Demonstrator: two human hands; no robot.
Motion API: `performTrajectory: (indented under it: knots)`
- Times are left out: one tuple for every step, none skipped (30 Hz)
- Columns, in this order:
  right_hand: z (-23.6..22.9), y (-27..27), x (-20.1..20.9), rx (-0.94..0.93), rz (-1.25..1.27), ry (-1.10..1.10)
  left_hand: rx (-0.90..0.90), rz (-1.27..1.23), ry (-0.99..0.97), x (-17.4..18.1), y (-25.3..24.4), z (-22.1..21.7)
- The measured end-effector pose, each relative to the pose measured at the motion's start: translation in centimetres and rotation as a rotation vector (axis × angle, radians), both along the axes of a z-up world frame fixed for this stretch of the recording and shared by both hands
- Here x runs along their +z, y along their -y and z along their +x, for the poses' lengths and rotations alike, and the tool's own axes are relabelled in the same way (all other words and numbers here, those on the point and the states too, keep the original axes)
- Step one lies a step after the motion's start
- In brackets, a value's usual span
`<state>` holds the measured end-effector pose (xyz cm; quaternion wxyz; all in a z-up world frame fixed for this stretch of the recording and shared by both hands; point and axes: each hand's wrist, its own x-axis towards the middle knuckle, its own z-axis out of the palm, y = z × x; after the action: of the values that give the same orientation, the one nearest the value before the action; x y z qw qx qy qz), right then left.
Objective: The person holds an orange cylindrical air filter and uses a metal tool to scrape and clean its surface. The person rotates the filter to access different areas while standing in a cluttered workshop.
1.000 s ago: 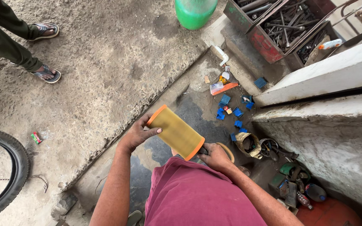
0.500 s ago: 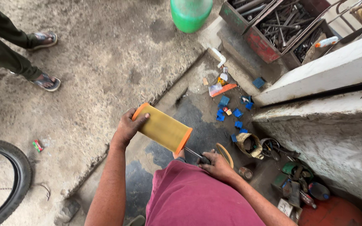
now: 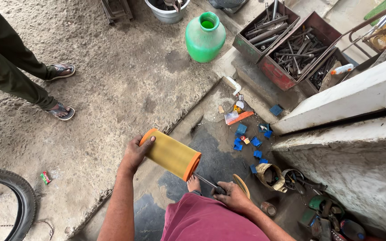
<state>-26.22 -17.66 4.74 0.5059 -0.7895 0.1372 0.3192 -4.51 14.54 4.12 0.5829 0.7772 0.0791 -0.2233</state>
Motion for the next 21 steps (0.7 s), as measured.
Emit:
performTrajectory:
  knots:
    - [0.1, 0.0, 0.1, 0.013, -0.016, -0.012, 0.001, 0.043, -0.019, 0.0, 0.0, 0.0]
    - [0.1, -0.1, 0.1, 0.027, -0.032, -0.025, 0.002, 0.086, -0.04, 0.1, -0.1, -0.1]
    - [0.2, -0.1, 0.1, 0.026, -0.03, -0.029, -0.003, 0.082, -0.03, 0.1, -0.1, -0.1]
    - [0.0, -0.3, 0.1, 0.024, -0.027, -0.036, -0.009, 0.079, -0.022, 0.0, -0.3, -0.2]
    - [0.0, -0.4, 0.0, 0.022, -0.024, -0.042, -0.016, 0.076, -0.014, 0.0, -0.5, -0.3]
    - [0.0, -0.3, -0.1, 0.026, -0.031, -0.027, -0.01, 0.062, -0.008, -0.1, -0.5, -0.1]
    - [0.1, -0.2, -0.2, 0.029, -0.037, -0.012, -0.005, 0.049, -0.002, -0.3, -0.6, 0.0]
    - [0.1, -0.2, -0.3, 0.032, -0.044, 0.002, -0.001, 0.036, 0.003, -0.4, -0.6, 0.1]
    - [0.1, -0.1, -0.3, 0.027, -0.038, 0.001, 0.011, 0.039, -0.018, -0.6, -0.7, 0.2]
    - [0.0, -0.1, -0.4, 0.021, -0.032, 0.001, 0.024, 0.041, -0.039, -0.7, -0.7, 0.2]
    - [-0.1, -0.1, -0.4, 0.016, -0.027, 0.0, 0.036, 0.044, -0.06, -0.9, -0.5, 0.2]
    - [-0.1, -0.2, -0.4, 0.022, -0.063, 0.009, 0.039, 0.018, -0.082, -1.1, -0.4, 0.1]
    - [0.0, -0.2, -0.4, 0.029, -0.099, 0.018, 0.042, -0.009, -0.104, -1.3, -0.1, -0.1]
    - [0.1, -0.4, -0.5, 0.036, -0.133, 0.028, 0.046, -0.033, -0.125, -1.4, 0.2, -0.2]
    - [0.2, -0.6, -0.5, 0.014, -0.109, 0.024, 0.003, -0.064, -0.121, -1.4, 0.6, -0.5]
    - [0.5, -0.7, -0.5, -0.01, -0.086, 0.024, -0.042, -0.097, -0.115, -1.5, 1.1, -0.7]
    - [0.8, -0.8, -0.5, -0.034, -0.063, 0.023, -0.087, -0.129, -0.108, -1.5, 1.6, -0.9]
    - [1.0, -0.8, -0.5, -0.039, -0.075, 0.0, -0.117, -0.154, -0.104, -1.5, 2.1, -1.2]
    - [1.4, -0.8, -0.5, -0.043, -0.088, -0.023, -0.147, -0.179, -0.1, -1.4, 2.5, -1.5]
    - [1.6, -0.8, -0.6, -0.048, -0.101, -0.047, -0.178, -0.204, -0.097, -1.4, 2.9, -1.8]
    - [1.8, -0.7, -0.7, -0.048, -0.061, -0.035, -0.221, -0.223, -0.102, -1.4, 3.1, -2.1]
